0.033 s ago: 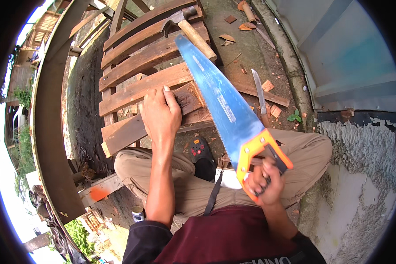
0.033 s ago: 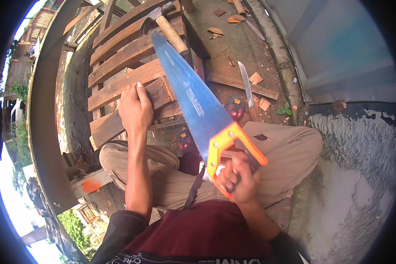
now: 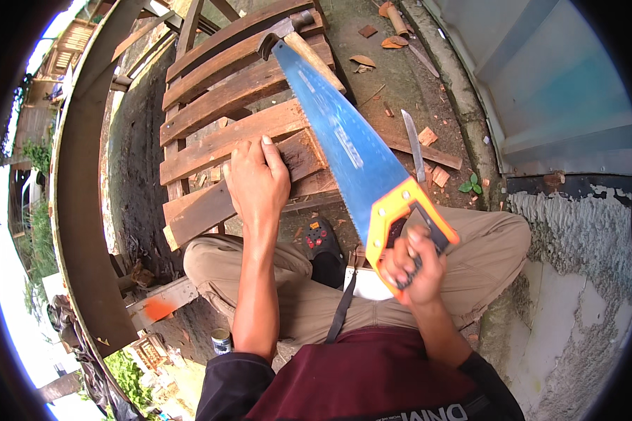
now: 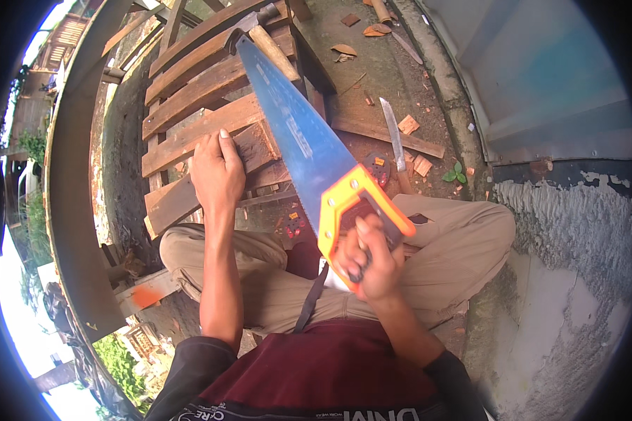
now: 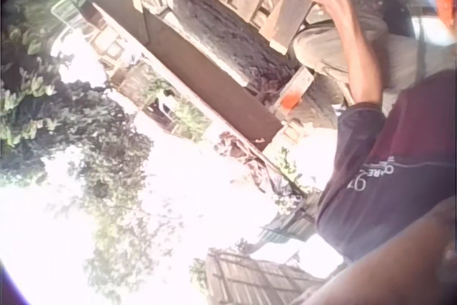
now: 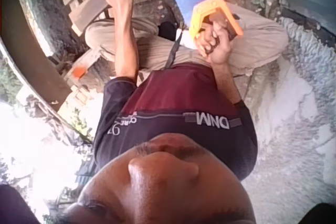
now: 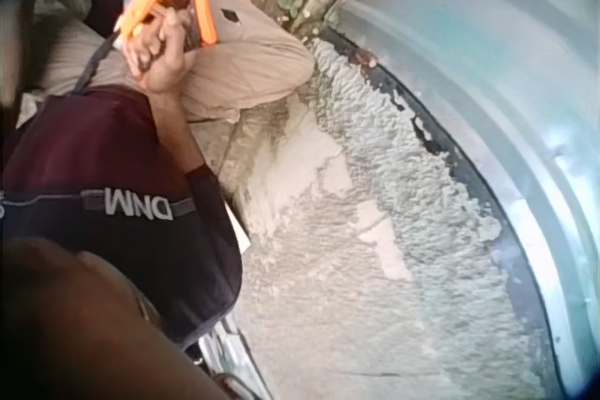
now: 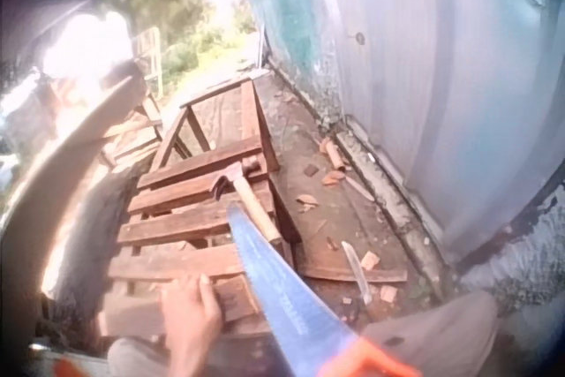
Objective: The person uses a hand saw to cut a small wooden block placed on a wooden pallet. They then use a hammer to tap the pallet slats and continue sawing the block from different angles.
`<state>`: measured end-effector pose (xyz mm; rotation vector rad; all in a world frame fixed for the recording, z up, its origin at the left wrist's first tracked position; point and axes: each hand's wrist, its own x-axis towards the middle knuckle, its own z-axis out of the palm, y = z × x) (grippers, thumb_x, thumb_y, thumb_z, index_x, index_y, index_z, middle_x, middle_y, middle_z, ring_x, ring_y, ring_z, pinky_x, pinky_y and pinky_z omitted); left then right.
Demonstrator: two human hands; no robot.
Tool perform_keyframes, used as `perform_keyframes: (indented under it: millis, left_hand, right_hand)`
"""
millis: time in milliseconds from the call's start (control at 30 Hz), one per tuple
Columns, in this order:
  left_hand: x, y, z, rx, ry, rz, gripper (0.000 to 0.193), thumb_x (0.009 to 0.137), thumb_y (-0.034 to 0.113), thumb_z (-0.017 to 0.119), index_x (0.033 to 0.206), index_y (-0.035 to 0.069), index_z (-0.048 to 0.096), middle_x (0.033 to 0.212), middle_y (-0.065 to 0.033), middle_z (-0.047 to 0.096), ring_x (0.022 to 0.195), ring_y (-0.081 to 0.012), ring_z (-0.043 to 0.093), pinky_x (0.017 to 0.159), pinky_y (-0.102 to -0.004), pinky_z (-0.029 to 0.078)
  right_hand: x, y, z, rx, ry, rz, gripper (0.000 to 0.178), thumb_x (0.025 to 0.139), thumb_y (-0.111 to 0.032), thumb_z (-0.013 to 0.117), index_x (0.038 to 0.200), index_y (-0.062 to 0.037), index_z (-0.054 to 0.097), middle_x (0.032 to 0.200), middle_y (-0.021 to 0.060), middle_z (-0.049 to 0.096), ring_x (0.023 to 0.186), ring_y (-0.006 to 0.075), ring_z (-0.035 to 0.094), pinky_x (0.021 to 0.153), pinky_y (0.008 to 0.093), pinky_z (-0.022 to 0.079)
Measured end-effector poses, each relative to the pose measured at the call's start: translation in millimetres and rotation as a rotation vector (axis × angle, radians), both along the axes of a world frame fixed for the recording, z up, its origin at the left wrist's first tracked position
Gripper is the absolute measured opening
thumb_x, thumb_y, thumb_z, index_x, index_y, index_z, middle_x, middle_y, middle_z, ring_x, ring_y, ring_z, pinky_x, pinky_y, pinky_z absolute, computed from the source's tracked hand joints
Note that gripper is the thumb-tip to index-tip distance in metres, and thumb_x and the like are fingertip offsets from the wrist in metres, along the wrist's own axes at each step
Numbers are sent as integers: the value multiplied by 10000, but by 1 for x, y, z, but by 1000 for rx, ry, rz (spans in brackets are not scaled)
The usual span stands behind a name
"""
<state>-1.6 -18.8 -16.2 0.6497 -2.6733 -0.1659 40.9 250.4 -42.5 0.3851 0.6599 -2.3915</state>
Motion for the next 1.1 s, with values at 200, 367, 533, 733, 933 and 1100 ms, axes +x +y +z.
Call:
perform_keyframes:
  millis: [200,367,533,733,933,1100]
  left_hand:
    - [2,-2,-4,45,-4,34,400,1080,268,429,1016,-20,699,972,-223,669,970,-428,620,874,-513,440]
    - [6,1,-3,37,-29,45,375,1059,253,453,960,-12,699,974,-217,675,966,-415,619,861,-522,437]
    - [-5,-5,-1,59,-44,43,384,1055,254,451,984,-24,706,984,-232,681,973,-422,616,876,-527,441]
    - [3,-7,-7,21,-7,61,406,1073,281,435,983,-18,694,986,-221,680,990,-417,619,888,-513,442]
    - [-2,-8,-7,33,9,-8,410,1076,280,433,969,-29,680,982,-228,674,976,-432,617,883,-512,442]
    - [-3,-2,0,58,-26,47,378,1057,248,456,965,-29,696,946,-215,673,954,-420,613,863,-519,427]
  right_hand:
    - [20,14,-2,23,34,17,247,1039,-106,461,811,-129,369,565,10,365,455,121,366,453,308,340]
    - [59,60,0,5,71,63,176,1042,-126,401,868,-139,380,536,8,359,417,107,356,414,291,339]
    - [-12,-21,-1,-21,38,1,323,1048,-143,500,751,-139,374,555,-3,363,436,113,358,436,305,323]
    - [84,78,-9,36,-21,49,223,1031,-157,415,809,-153,397,518,15,333,396,113,326,393,314,329]
    - [-25,-25,-2,19,11,19,250,1035,-219,482,806,-157,404,537,-24,341,406,117,333,423,311,332]
    - [25,14,-8,40,-2,16,258,1044,-175,459,800,-156,376,546,5,348,421,122,346,420,305,328]
